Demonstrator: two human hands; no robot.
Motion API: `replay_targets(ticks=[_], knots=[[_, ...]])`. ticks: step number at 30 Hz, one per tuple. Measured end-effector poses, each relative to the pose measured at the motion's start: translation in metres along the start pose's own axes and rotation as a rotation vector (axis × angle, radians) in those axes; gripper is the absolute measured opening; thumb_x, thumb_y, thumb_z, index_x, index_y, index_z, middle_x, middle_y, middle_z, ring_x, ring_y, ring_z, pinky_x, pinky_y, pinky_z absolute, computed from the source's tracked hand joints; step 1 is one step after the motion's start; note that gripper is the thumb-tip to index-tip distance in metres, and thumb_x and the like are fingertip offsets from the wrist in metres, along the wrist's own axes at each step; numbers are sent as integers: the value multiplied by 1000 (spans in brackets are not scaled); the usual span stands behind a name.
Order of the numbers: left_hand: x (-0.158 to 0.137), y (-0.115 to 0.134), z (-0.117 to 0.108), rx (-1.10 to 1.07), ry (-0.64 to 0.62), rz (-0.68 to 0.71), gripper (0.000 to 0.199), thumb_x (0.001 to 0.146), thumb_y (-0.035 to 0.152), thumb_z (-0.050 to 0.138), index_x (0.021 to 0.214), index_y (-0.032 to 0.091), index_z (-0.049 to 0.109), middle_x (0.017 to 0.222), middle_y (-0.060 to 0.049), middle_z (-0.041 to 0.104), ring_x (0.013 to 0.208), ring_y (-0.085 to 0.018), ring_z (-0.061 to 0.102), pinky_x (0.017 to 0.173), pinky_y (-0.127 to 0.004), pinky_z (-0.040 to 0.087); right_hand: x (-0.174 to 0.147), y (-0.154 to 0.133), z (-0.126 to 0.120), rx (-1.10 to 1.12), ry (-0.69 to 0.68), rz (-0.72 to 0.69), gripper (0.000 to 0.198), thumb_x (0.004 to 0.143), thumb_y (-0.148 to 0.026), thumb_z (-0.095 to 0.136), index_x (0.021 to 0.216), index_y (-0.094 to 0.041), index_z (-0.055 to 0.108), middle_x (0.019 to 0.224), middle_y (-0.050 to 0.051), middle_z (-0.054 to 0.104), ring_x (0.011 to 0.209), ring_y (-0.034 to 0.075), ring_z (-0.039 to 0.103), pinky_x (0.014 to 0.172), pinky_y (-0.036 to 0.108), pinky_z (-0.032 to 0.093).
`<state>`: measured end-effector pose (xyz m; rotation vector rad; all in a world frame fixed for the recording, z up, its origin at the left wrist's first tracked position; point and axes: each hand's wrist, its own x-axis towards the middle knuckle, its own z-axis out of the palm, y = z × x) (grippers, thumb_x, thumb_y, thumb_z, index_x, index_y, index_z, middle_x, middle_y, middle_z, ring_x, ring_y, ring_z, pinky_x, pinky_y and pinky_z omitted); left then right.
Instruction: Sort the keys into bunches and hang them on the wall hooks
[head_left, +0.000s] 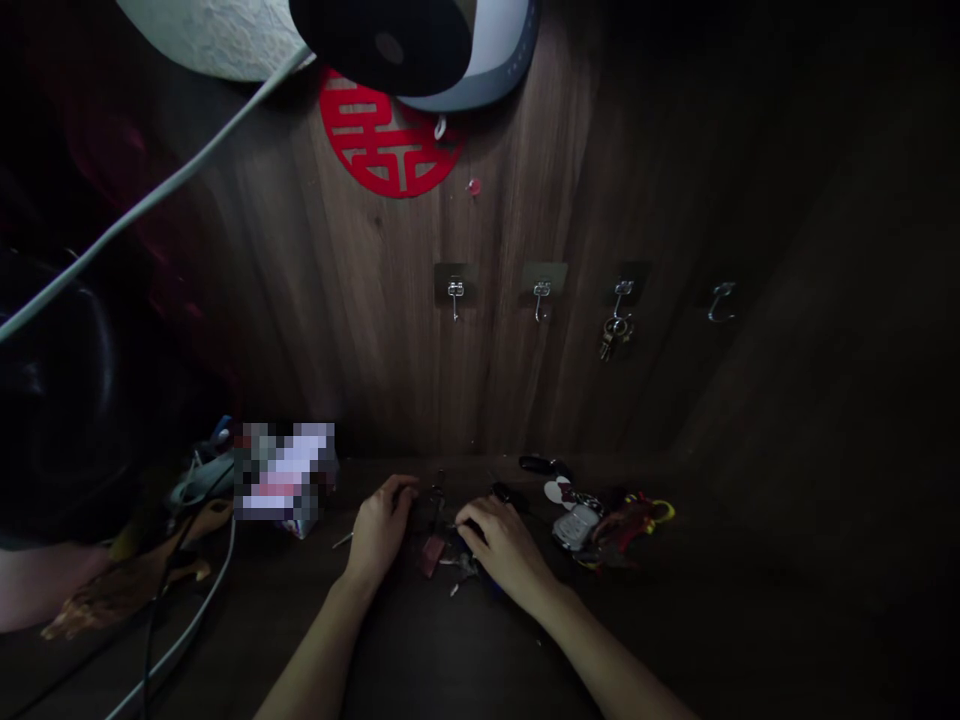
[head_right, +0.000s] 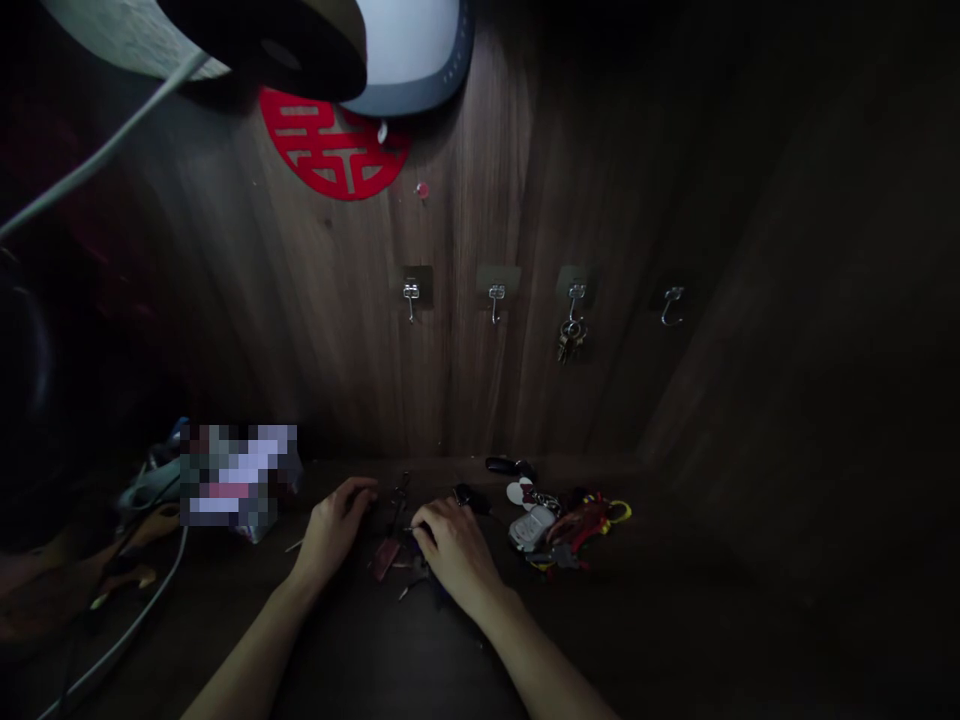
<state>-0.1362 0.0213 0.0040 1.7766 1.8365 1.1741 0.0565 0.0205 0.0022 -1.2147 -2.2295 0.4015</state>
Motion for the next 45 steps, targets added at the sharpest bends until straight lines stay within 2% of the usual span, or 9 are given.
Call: replay_targets(ticks=[3,8,12,17,21,31,36,39,45], knots=[[-3,3,4,-18,-46,39,24,86,27,42,94,25,64,86,0,72,82,-18,67,72,-26,48,-3,3,-2,96,97,69,14,86,-21,46,80,-23,59,82,1,66,82,18,61,78,32,42],[-10,15,11,-52,-129,105,25,86,26,42,93,25,66,88,1,73,85,-18,67,74,-26,49,-7,13,-2,490,195,200,17,86,-35,44,81,-22,54,74,1,67,67,17,65,61,25,46],[-14,20,15,-52,-201,162,28,85,22,40,93,25,67,90,1,73,86,-17,67,78,-26,49,-8,19,1,617,246,214,23,84,-43,47,82,-21,54,73,3,67,61,17,65,59,26,48],[-15,18,16,-29,-252,244,24,85,23,45,92,26,68,95,1,72,92,-18,65,86,-27,46,-8,19,-3,564,293,227,23,83,-43,48,82,-21,55,72,3,67,64,18,66,59,26,49],[-16,16,17,12,-305,283,21,78,20,56,94,26,68,99,0,72,97,-20,62,92,-33,44,-8,21,-6,489,288,263,20,82,-40,49,79,-21,56,66,2,65,66,20,67,59,26,48],[-13,12,12,89,-302,267,34,73,8,48,94,24,69,99,-2,71,98,-21,61,90,-33,44,-10,32,-6,389,253,217,12,82,-27,45,80,-21,56,78,3,65,75,19,67,63,28,50],[-11,10,4,91,-348,257,42,65,2,43,87,25,71,92,0,73,92,-18,64,86,-27,45,-13,30,-8,205,183,141,16,83,-18,43,83,-22,59,86,3,64,79,18,62,66,28,48],[-10,12,-4,96,-409,242,43,61,1,41,80,25,71,85,1,73,86,-17,65,81,-25,47,-15,26,-12,146,147,66,20,82,-13,43,84,-22,61,86,2,62,82,17,59,74,31,46],[-13,16,-16,20,-491,166,33,67,9,42,73,26,70,66,4,72,74,-18,67,71,-24,49,-19,19,-23,131,28,-149,29,75,-4,48,85,-24,66,91,2,59,91,16,56,87,32,42]])
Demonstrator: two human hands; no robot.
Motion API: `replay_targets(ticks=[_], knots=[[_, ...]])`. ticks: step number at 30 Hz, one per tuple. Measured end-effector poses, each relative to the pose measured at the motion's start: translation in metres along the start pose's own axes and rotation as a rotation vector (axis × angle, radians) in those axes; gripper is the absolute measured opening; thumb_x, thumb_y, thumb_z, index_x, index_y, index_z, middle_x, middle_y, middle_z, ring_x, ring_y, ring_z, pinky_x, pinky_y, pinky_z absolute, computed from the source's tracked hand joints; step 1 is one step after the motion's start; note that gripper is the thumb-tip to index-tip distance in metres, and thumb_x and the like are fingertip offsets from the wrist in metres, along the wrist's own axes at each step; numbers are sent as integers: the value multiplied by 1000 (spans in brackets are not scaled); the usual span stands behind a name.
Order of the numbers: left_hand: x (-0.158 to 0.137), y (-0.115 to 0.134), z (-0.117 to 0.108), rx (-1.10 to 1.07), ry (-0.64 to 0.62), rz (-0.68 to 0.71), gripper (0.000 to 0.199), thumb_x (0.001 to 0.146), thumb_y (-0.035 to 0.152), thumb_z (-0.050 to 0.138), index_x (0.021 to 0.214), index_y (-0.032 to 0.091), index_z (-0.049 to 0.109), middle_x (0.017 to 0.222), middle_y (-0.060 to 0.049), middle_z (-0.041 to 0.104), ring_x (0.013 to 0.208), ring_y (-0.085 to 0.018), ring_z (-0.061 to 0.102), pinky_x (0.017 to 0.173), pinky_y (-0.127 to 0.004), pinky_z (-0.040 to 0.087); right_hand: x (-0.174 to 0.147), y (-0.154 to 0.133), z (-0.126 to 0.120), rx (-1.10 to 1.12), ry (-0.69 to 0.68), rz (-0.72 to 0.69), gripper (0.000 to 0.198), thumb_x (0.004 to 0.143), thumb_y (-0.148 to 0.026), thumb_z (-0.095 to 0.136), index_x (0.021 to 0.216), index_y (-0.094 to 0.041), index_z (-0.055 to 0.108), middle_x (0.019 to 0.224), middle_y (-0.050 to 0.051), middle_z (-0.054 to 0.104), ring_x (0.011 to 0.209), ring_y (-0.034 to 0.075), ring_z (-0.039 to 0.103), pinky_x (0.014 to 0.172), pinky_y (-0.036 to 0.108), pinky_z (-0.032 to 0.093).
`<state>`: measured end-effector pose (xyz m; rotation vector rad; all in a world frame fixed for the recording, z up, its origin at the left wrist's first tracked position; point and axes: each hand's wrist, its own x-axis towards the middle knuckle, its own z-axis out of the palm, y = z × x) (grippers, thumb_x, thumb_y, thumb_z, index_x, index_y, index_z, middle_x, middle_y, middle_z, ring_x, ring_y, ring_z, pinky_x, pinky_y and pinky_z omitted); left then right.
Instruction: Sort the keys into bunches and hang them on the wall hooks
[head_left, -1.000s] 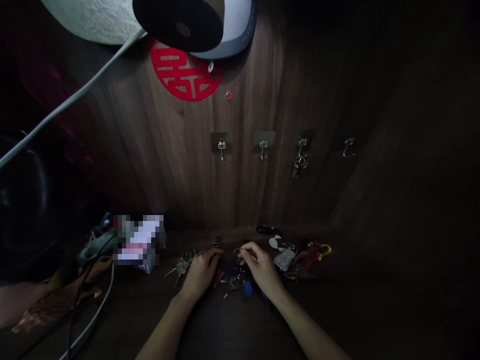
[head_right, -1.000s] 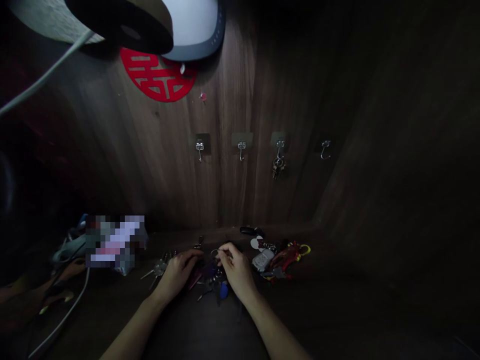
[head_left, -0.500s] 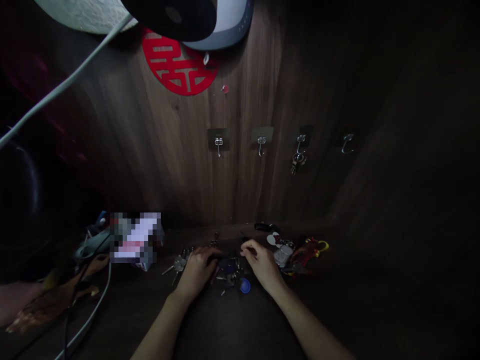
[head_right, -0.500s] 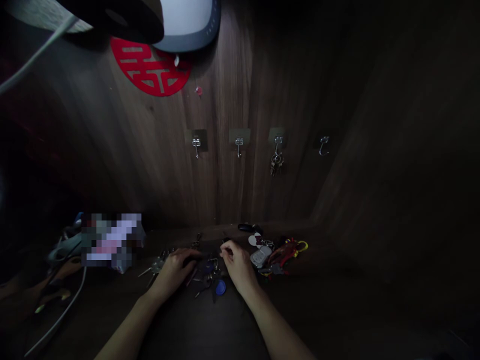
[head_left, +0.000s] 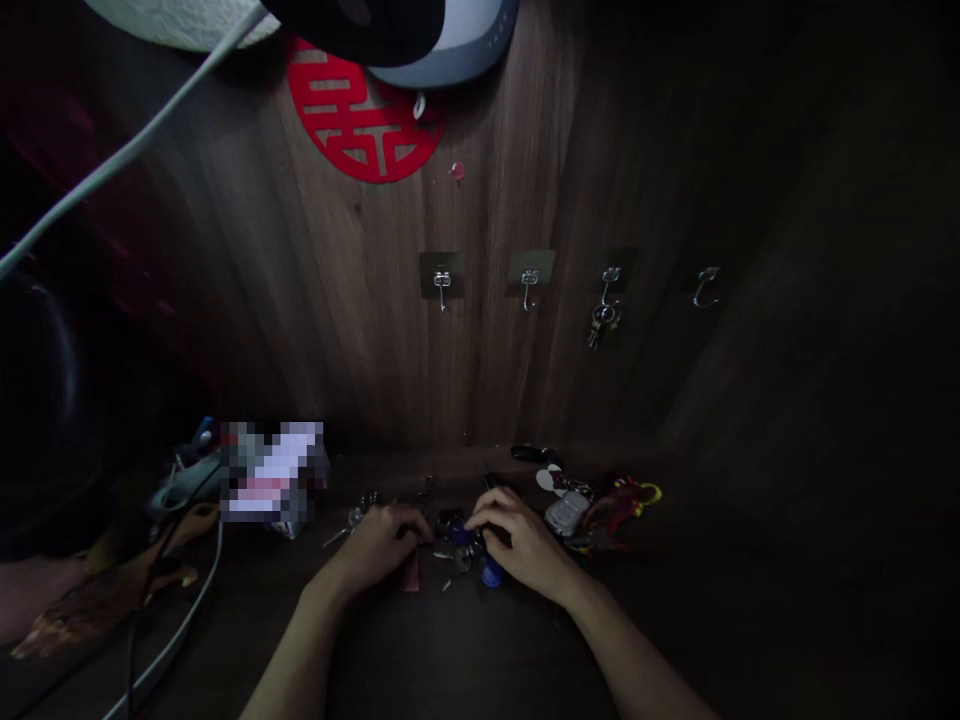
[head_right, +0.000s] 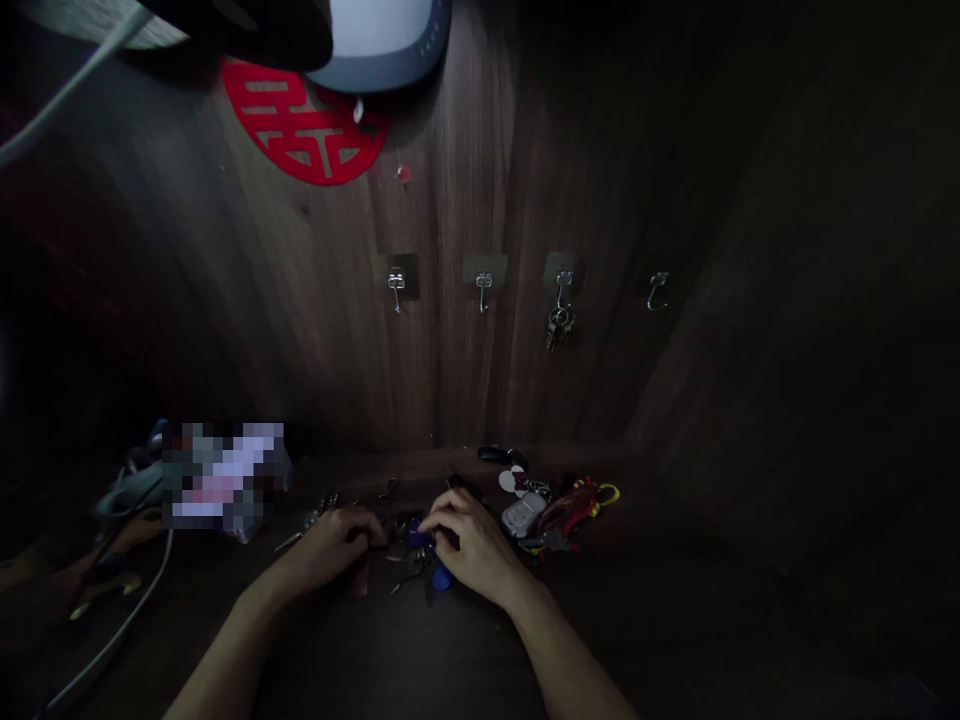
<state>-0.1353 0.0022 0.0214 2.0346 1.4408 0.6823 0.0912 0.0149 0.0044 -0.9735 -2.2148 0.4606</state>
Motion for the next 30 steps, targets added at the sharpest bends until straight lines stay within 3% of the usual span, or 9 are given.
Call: replay_targets(ticks=[7,12,16,23,30], knots=[[3,6,5,99,22,116,32,73,8,44,82,26,70,87,0,72,86,-18,64,79,-25,44,0,0,1,-81,-84,14,20,75,-7,55,78,-24,64,87,0,60,88,16,56,84,32,42],[3,20,21,180,14,224,14,77,21,56,83,25,68,85,-1,69,89,-20,60,83,-29,41,1,-1,1,-77,-108,56,19,76,-6,53,77,-23,62,84,-1,61,86,16,56,81,30,41],[4,24,33,209,9,213,8,74,27,65,80,23,67,82,-2,66,86,-21,59,78,-29,41,1,-2,-1,-66,-111,89,19,78,-7,51,78,-23,61,83,-1,62,86,16,57,80,29,41],[6,16,29,119,22,212,19,84,24,50,81,23,68,84,-2,68,85,-18,61,77,-27,43,1,4,-1,-45,-99,86,24,76,-5,52,83,-24,64,87,-1,63,88,16,58,80,28,42],[8,10,25,106,77,156,21,84,22,48,79,24,69,84,-1,71,84,-18,63,79,-26,43,0,7,-5,-84,-113,104,23,75,-4,52,80,-23,64,88,0,61,89,16,57,81,29,42]])
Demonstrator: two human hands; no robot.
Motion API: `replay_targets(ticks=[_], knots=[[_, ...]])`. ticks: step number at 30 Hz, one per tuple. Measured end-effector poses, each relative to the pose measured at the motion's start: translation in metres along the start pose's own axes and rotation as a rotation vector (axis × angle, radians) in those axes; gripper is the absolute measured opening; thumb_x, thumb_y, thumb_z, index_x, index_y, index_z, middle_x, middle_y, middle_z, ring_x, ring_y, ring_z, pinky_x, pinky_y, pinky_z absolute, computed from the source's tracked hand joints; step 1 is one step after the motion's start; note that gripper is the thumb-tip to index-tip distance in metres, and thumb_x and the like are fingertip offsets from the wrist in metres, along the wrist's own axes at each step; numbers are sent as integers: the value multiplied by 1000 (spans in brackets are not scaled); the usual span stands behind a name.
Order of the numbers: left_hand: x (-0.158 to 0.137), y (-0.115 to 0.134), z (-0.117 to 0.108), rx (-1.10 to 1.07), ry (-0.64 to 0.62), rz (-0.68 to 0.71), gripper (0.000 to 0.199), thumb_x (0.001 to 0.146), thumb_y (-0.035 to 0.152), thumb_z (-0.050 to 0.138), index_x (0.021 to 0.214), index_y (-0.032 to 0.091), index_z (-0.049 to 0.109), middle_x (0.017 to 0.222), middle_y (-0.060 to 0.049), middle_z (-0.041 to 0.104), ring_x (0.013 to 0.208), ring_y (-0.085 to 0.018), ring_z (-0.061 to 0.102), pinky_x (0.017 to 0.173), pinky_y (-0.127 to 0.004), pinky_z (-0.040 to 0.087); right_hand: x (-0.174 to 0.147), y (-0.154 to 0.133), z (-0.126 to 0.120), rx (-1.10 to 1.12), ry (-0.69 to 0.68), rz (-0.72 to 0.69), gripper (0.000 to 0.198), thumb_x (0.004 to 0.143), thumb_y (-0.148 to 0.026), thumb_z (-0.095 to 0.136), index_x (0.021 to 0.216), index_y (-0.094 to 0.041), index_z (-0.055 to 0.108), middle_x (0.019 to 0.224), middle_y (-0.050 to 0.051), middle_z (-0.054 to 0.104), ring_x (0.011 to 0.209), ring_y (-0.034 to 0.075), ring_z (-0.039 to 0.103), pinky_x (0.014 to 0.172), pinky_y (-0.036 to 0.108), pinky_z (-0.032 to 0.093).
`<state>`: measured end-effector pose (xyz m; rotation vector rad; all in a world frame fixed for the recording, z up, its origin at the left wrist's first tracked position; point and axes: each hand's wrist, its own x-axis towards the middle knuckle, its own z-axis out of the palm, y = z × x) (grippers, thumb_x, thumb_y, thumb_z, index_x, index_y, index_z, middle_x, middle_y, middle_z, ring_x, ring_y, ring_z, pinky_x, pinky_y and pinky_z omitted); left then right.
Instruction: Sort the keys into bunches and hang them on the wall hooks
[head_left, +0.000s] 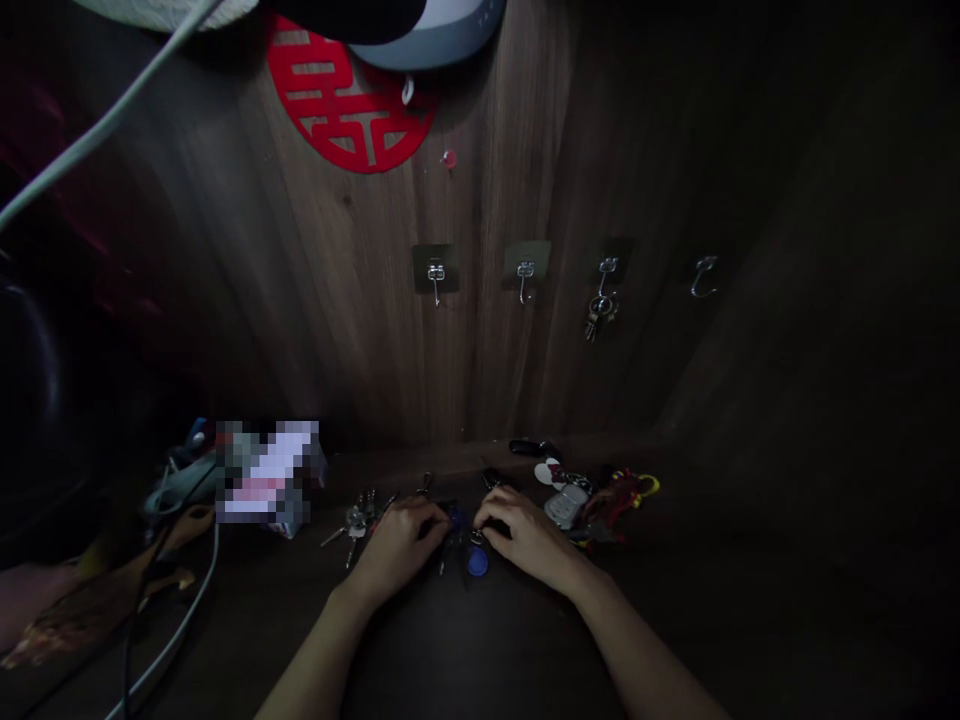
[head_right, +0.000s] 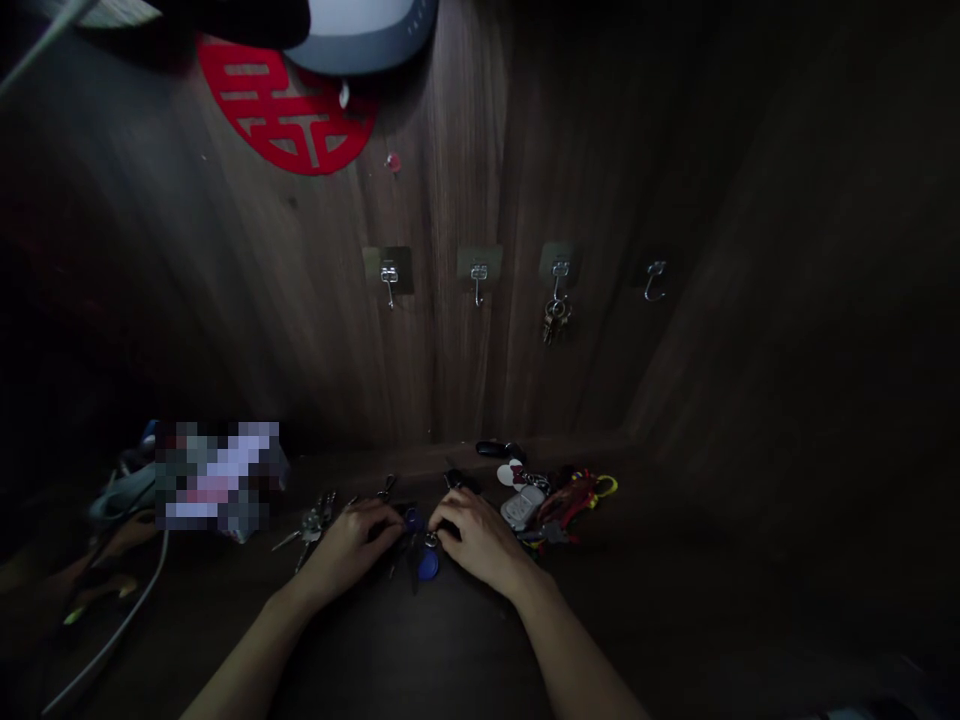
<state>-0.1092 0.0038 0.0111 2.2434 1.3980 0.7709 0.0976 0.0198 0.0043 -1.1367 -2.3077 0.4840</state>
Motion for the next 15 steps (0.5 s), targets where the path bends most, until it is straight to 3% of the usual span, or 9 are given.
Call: replay_targets(ticks=[10,15], knots=[[0,1,-4,-217,29,-92,24,85,36,48,79,23,68,87,-1,69,84,-16,62,79,-23,45,-2,9,2,-75,50,-18,25,73,1,45,71,-21,57,81,1,57,85,17,53,77,30,41],[3,4,-5,-454,8,-195,29,84,43,49,80,19,65,80,-1,67,80,-16,61,74,-23,46,-1,3,2,-86,151,-57,23,79,-3,44,79,-22,57,81,1,60,83,18,54,77,31,41]])
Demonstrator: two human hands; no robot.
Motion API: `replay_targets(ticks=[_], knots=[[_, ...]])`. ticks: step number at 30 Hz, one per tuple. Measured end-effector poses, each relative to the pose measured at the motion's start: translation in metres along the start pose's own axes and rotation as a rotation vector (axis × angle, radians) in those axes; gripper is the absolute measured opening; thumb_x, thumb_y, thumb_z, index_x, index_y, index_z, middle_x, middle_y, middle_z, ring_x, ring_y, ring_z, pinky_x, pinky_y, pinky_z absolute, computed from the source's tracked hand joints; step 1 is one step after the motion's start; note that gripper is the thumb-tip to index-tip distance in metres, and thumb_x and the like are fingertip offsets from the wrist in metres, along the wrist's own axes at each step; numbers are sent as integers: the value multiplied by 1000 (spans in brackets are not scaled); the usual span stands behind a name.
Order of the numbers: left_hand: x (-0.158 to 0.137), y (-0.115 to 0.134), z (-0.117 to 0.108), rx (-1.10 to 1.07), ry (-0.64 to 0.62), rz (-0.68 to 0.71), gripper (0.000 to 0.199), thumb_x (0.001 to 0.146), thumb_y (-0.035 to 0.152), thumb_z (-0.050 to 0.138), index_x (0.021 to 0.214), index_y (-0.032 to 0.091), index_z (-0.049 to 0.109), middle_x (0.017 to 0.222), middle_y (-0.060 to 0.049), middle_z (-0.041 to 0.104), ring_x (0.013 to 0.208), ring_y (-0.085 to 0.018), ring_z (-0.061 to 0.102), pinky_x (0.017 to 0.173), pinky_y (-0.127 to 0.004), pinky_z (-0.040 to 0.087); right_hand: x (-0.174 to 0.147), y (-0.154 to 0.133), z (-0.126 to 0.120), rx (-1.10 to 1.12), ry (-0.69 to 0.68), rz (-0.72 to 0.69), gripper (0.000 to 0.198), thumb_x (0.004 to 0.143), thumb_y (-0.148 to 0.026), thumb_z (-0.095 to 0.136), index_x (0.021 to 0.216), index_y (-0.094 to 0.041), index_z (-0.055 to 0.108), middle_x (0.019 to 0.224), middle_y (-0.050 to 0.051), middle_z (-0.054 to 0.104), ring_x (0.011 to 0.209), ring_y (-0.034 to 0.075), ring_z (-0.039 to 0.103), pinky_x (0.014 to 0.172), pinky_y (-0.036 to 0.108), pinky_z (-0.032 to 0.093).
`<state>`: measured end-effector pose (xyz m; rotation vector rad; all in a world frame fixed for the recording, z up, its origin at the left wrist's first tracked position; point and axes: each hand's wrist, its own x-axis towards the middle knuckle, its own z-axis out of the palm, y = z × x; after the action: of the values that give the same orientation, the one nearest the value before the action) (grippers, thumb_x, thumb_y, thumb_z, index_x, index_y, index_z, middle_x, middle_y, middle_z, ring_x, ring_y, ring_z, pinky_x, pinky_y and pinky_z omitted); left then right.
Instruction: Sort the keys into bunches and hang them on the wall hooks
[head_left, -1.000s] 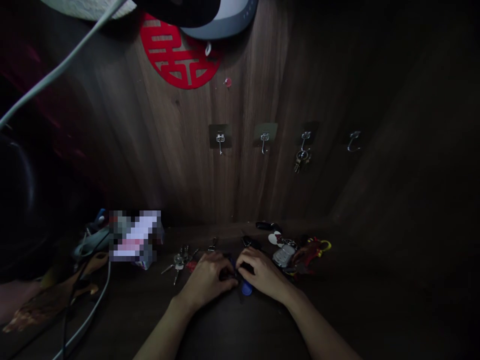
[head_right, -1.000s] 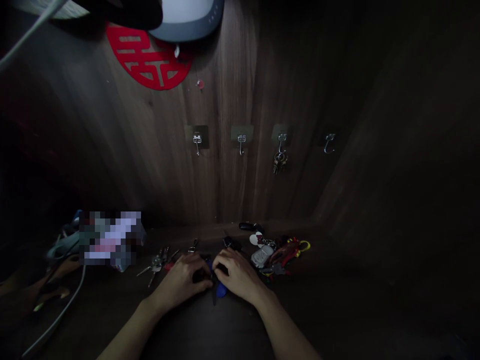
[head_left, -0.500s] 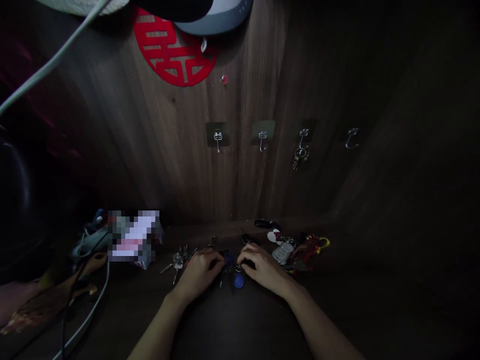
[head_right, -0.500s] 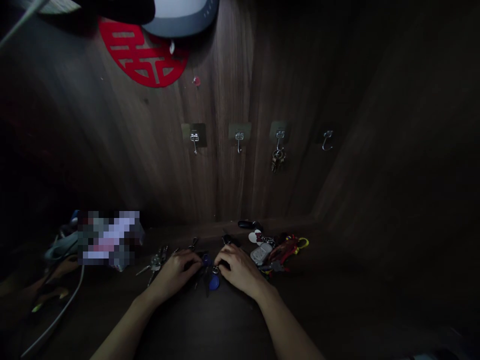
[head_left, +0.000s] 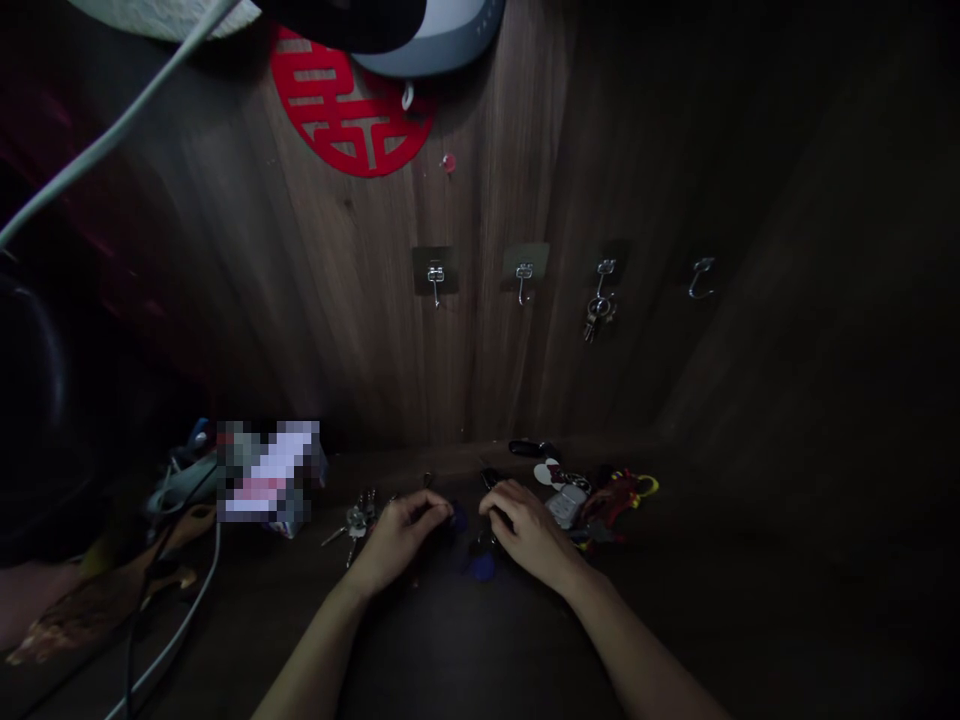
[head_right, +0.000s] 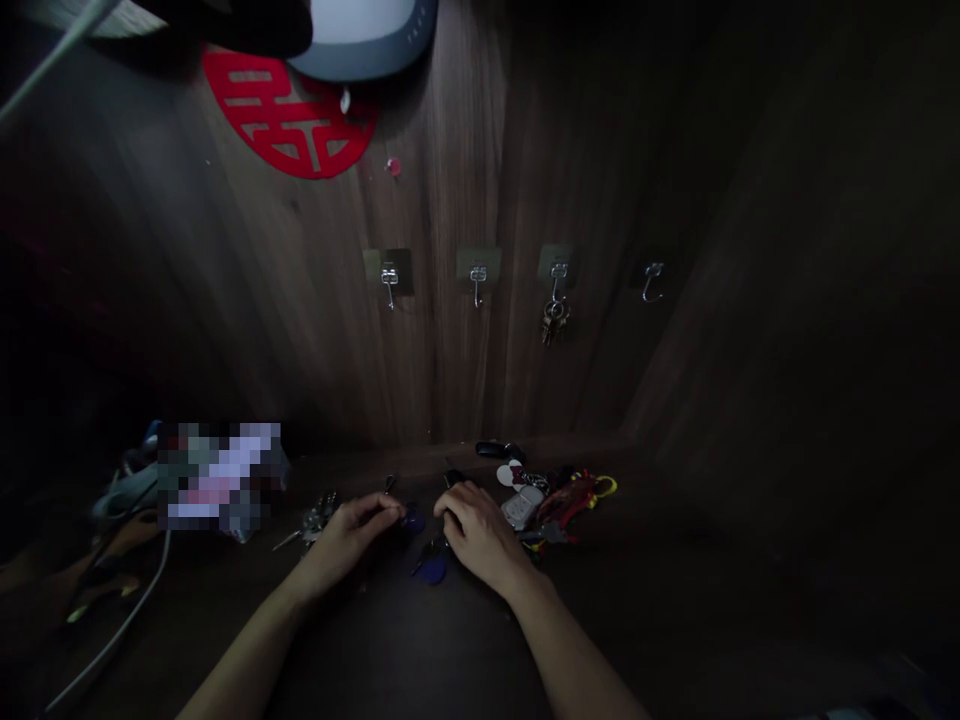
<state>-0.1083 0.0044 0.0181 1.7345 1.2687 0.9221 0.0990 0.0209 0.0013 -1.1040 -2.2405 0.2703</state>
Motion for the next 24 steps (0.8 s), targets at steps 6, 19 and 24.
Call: replay_targets(ticks=[6,19,24], knots=[[-2,7,6,-513,7,-188,26,73,43,65,75,17,62,75,1,65,63,-11,60,63,-21,48,1,-11,0,60,193,-58,18,84,-9,43,85,-22,57,80,2,63,79,18,57,74,31,43],[-1,1,6,-761,71,-293,33,68,43,71,85,17,60,66,3,62,57,-10,61,38,-11,37,-5,-23,14,224,211,-135,30,78,-15,54,107,-22,50,79,1,62,71,15,60,70,27,50],[-3,7,5,-753,120,-284,33,69,44,70,82,17,58,80,0,68,60,-10,62,35,-10,36,-4,-20,15,235,263,-142,20,83,-14,49,101,-23,53,82,3,65,76,15,64,72,28,51]])
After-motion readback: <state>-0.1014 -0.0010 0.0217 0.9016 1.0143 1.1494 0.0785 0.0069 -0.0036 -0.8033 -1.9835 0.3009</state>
